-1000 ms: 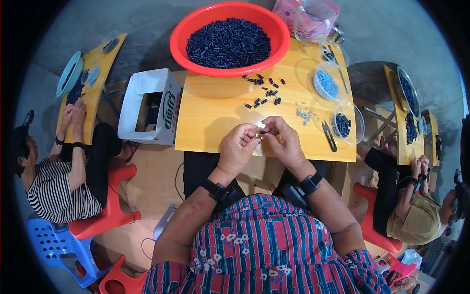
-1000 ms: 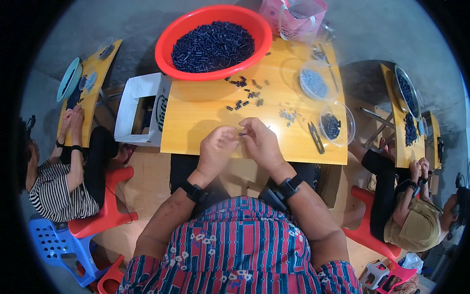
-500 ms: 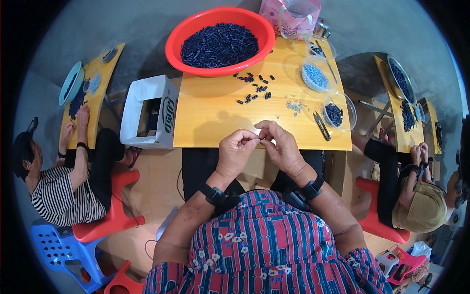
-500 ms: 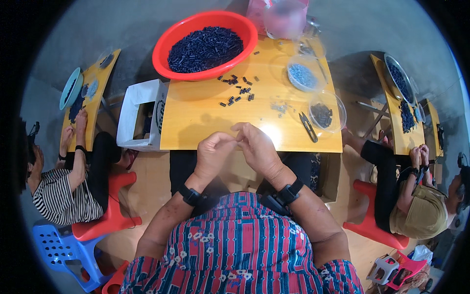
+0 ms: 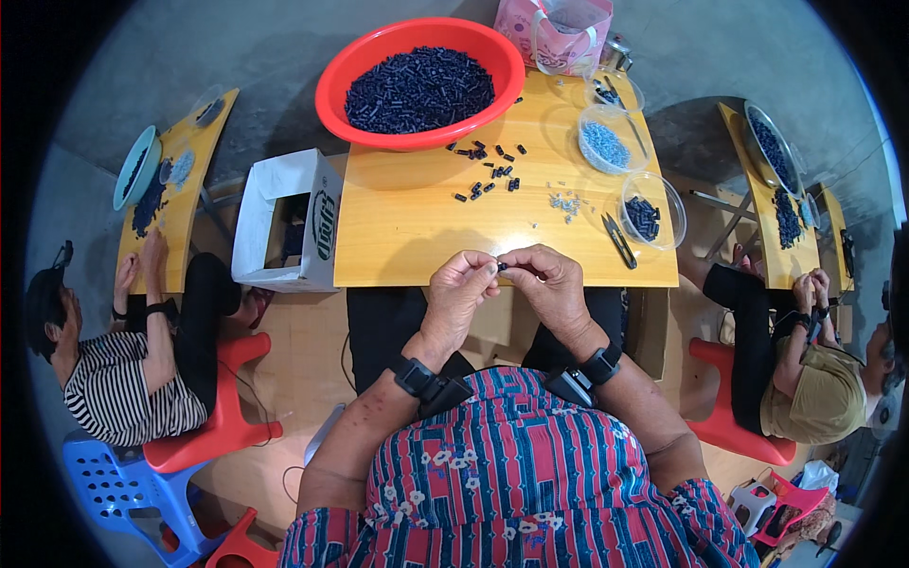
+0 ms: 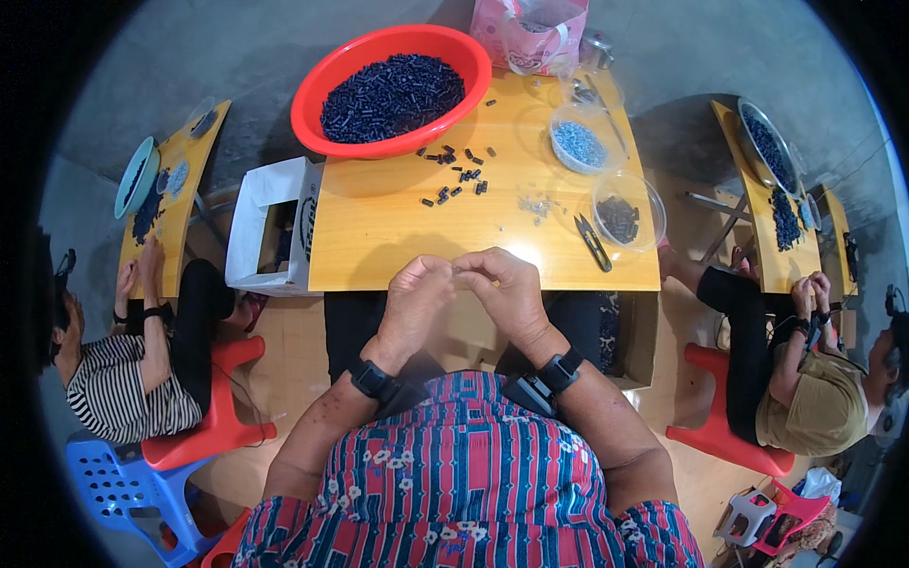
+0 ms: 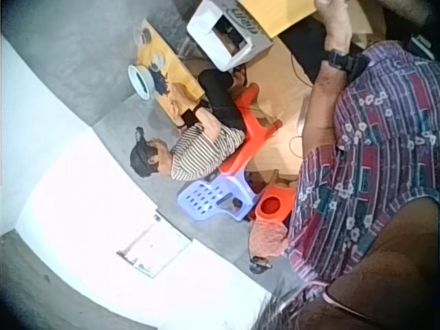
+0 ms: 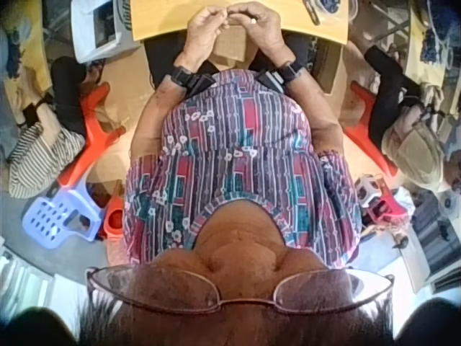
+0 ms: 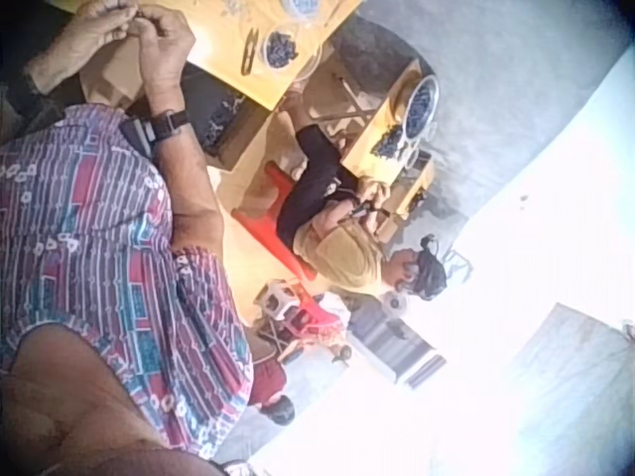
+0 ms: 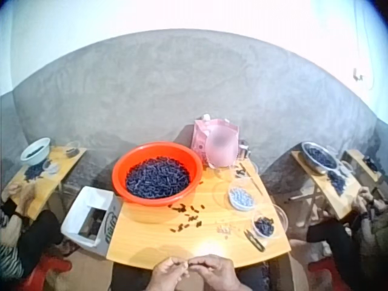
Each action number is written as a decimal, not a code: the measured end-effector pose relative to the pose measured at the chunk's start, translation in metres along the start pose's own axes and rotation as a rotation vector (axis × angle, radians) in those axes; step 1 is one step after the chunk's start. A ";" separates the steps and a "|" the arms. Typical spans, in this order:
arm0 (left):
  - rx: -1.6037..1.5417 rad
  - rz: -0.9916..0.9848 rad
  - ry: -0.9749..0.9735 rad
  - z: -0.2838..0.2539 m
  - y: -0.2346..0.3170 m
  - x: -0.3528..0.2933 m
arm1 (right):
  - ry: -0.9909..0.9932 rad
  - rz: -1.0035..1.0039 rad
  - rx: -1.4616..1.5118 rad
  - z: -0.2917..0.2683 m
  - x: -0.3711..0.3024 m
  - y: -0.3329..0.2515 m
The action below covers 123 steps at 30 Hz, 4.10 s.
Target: Assembling small black plastic parts by hand at a manufacturing workbench.
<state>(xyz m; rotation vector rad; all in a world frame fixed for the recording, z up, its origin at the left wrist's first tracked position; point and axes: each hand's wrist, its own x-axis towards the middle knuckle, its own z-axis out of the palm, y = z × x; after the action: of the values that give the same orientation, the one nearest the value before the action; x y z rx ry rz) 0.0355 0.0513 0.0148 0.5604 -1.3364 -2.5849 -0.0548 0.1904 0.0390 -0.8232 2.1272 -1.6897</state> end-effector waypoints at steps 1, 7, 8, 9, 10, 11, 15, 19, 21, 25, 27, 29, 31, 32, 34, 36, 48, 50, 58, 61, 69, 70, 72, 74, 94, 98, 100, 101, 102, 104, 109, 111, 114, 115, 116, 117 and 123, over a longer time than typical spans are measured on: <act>-0.006 -0.005 -0.005 0.000 0.000 0.001 | -0.004 0.003 -0.026 -0.001 0.000 -0.001; -0.016 -0.025 0.006 0.001 -0.001 0.003 | -0.014 -0.087 -0.121 -0.003 0.002 0.003; -0.020 -0.029 0.011 0.002 0.000 0.003 | -0.012 -0.092 -0.146 -0.004 0.002 0.003; -0.020 -0.033 0.006 0.003 0.001 0.004 | -0.006 -0.089 -0.148 -0.005 0.003 0.004; 0.092 -0.042 -0.003 0.002 0.001 0.006 | 0.000 -0.110 -0.160 -0.006 0.003 0.006; 0.204 -0.050 -0.013 0.001 0.002 0.008 | 0.006 -0.131 -0.172 -0.007 0.004 0.008; 0.393 -0.026 -0.126 -0.011 0.012 0.015 | -0.023 -0.180 -0.192 -0.008 0.006 0.011; 0.496 -0.012 -0.181 -0.011 0.021 0.025 | -0.046 -0.185 -0.205 -0.011 0.009 0.013; 0.783 0.211 -0.200 -0.010 0.026 0.030 | -0.056 -0.199 -0.227 -0.014 0.011 0.015; 0.831 0.280 -0.101 -0.017 0.018 0.043 | 0.042 -0.132 -0.334 -0.025 0.017 0.031; 0.822 0.319 -0.029 -0.019 0.014 0.047 | 0.191 -0.056 -0.448 -0.031 0.024 0.041; 0.823 0.312 -0.030 -0.017 0.013 0.048 | 0.207 -0.043 -0.451 -0.035 0.033 0.051; 0.819 0.314 -0.025 -0.014 0.015 0.047 | 0.215 -0.028 -0.477 -0.035 0.039 0.055; 0.825 0.311 -0.029 -0.013 0.016 0.046 | 0.208 -0.028 -0.478 -0.034 0.041 0.057; 0.832 0.301 -0.028 -0.011 0.017 0.045 | 0.200 -0.013 -0.491 -0.031 0.044 0.055; 0.856 0.312 -0.047 -0.011 0.018 0.044 | 0.181 -0.013 -0.523 -0.030 0.046 0.054; 0.883 0.297 -0.064 -0.016 0.015 0.046 | 0.169 -0.065 -0.403 -0.025 0.044 0.056; 0.878 0.305 -0.074 -0.018 0.014 0.047 | 0.154 -0.060 -0.179 -0.021 0.039 0.054; 0.870 0.279 -0.090 -0.022 0.013 0.047 | -0.028 0.554 0.529 -0.008 0.032 0.027; 0.858 0.279 -0.099 -0.024 0.010 0.049 | -0.048 0.543 0.523 -0.008 0.033 0.029; 0.865 0.303 -0.081 -0.023 0.011 0.047 | -0.074 0.539 0.443 -0.005 0.036 0.029; 0.863 0.302 -0.079 -0.022 0.012 0.047 | -0.078 0.540 0.427 -0.005 0.036 0.026; 0.870 0.292 -0.071 -0.021 0.014 0.046 | -0.085 0.541 0.410 -0.004 0.035 0.025; 0.869 0.305 -0.067 -0.020 0.015 0.045 | -0.100 0.483 0.426 -0.004 0.035 0.025; 0.826 0.330 -0.023 -0.025 0.015 0.046 | -0.025 -0.342 -0.421 0.009 0.019 0.022; 0.851 0.345 -0.008 -0.028 0.014 0.044 | -0.049 -0.321 -0.302 0.010 0.019 0.027; 0.842 0.338 -0.014 -0.027 0.012 0.044 | -0.031 -0.264 -0.209 0.010 0.020 0.030; 0.839 0.341 -0.008 -0.027 0.010 0.045 | -0.045 -0.062 -0.063 0.009 0.021 0.030; 0.834 0.356 -0.005 -0.026 0.010 0.046 | -0.059 0.141 0.082 0.007 0.023 0.030; 0.826 0.372 0.004 -0.023 0.008 0.046 | -0.042 0.124 0.059 0.005 0.027 0.034; 0.868 0.325 -0.018 -0.025 0.006 0.044 | 0.063 -0.217 -0.466 -0.003 0.075 0.019; 0.863 0.327 -0.031 -0.025 0.005 0.045 | 0.091 -0.319 -0.575 -0.006 0.095 0.022; 0.824 0.382 -0.007 -0.023 0.003 0.047 | 0.113 -0.429 -0.708 -0.008 0.117 0.024; 0.820 0.371 -0.020 -0.023 0.004 0.046 | 0.094 -0.439 -0.729 -0.007 0.121 0.021; 0.816 0.359 -0.033 -0.022 0.005 0.046 | 0.075 -0.448 -0.750 -0.006 0.125 0.019; 0.817 0.357 -0.030 -0.023 0.006 0.046 | 0.071 -0.447 -0.748 -0.005 0.128 0.019; 0.881 0.415 -0.073 -0.025 0.005 0.046 | -0.003 -0.511 -0.782 0.005 0.144 0.025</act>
<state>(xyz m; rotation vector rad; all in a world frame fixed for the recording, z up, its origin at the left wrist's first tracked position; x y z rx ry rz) 0.0039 0.0147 -0.0054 0.2400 -2.3051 -1.6207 -0.1724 0.1032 0.0306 -1.6871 2.7622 -0.9625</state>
